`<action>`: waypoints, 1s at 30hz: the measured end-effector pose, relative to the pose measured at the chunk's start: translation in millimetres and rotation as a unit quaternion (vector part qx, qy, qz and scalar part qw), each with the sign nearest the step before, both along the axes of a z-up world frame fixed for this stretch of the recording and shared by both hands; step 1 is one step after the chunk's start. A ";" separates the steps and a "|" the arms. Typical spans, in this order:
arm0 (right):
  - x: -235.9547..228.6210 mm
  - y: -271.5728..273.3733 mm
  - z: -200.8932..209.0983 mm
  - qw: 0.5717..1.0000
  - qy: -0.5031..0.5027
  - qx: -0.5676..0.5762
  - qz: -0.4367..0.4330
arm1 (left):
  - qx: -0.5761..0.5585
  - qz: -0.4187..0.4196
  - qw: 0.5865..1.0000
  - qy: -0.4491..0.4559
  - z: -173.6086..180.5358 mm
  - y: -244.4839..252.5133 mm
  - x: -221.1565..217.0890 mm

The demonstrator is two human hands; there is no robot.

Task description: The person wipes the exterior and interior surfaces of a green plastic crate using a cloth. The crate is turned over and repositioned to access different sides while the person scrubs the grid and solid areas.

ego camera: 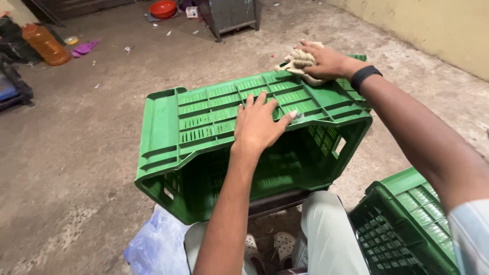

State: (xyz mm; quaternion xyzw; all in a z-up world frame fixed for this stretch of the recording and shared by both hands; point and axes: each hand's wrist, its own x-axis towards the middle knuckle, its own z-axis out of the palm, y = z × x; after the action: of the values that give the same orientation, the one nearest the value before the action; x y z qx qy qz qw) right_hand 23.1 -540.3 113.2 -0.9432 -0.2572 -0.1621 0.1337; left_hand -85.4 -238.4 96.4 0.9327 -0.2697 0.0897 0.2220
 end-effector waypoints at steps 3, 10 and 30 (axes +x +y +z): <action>2.1 -0.2 -3.8 0.999 0.014 0.008 -0.052 | -0.041 0.013 0.999 -0.027 -0.6 -1.3 -2.6; -88.9 -11.6 12.3 0.992 0.100 -0.063 -0.035 | -0.055 0.093 0.994 -0.022 -11.9 -15.5 6.6; -76.0 99.2 25.0 0.993 -0.078 -0.021 0.087 | -0.081 0.129 0.988 -0.006 -23.2 -24.8 21.4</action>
State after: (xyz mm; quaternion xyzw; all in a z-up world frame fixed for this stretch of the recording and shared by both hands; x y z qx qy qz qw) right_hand -52.9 -441.1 138.2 -0.9044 -0.3509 -0.2178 0.1068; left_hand -64.0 -263.2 73.2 0.9381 -0.1401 0.1447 0.2818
